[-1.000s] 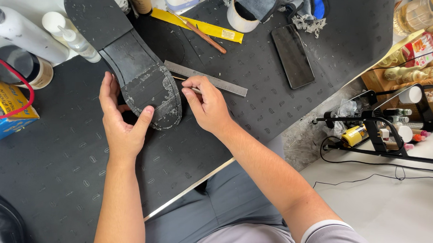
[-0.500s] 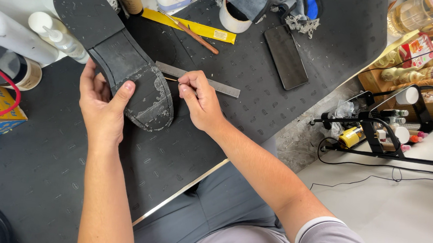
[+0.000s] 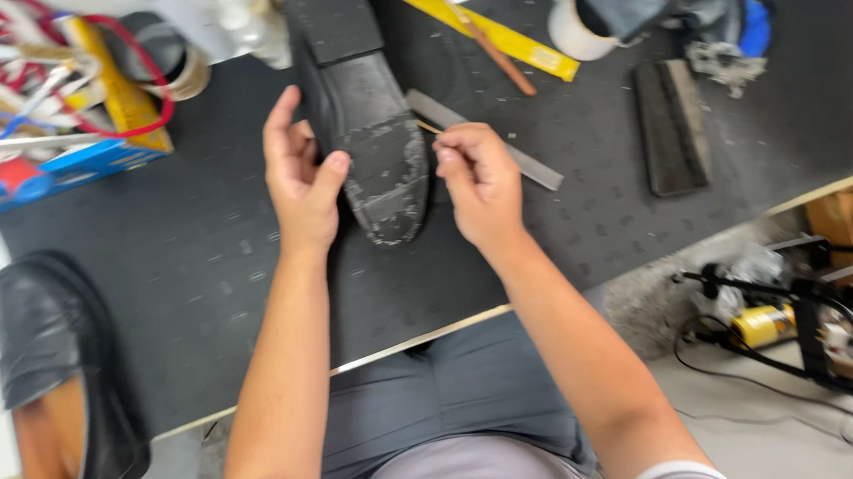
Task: The person applies adhesive to the heel area of a black shoe using a small applicator and then positions and presses a black rubber sole piece onto the adhesive by hand.
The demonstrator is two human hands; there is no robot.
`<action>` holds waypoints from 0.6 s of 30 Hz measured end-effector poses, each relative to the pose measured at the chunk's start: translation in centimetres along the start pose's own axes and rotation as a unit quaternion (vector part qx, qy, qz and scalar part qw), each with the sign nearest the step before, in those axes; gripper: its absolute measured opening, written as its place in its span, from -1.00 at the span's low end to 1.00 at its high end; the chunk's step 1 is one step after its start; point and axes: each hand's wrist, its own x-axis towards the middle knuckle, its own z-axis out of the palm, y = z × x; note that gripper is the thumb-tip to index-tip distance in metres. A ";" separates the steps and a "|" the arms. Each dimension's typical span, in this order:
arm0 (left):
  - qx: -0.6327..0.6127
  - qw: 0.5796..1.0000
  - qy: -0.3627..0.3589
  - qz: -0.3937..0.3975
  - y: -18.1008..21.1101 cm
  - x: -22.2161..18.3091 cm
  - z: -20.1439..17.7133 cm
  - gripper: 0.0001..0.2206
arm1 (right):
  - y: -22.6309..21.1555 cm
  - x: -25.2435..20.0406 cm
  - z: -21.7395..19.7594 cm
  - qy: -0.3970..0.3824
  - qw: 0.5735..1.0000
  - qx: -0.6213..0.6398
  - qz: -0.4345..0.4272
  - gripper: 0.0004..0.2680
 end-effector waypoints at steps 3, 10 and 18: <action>-0.063 0.997 0.018 -0.032 1.0 -0.1 -0.5 -0.23 | -1.1 0.2 0.1 0.017 0.995 0.065 0.074 -0.91; -0.192 0.979 -0.060 -0.001 4.2 -2.6 1.4 -0.16 | -4.2 -1.2 -0.7 -0.018 0.995 0.066 0.077 -0.92; -0.185 0.979 -0.069 -0.051 5.6 -6.0 3.3 0.03 | -5.9 -1.3 0.8 0.054 0.991 0.120 0.034 -0.92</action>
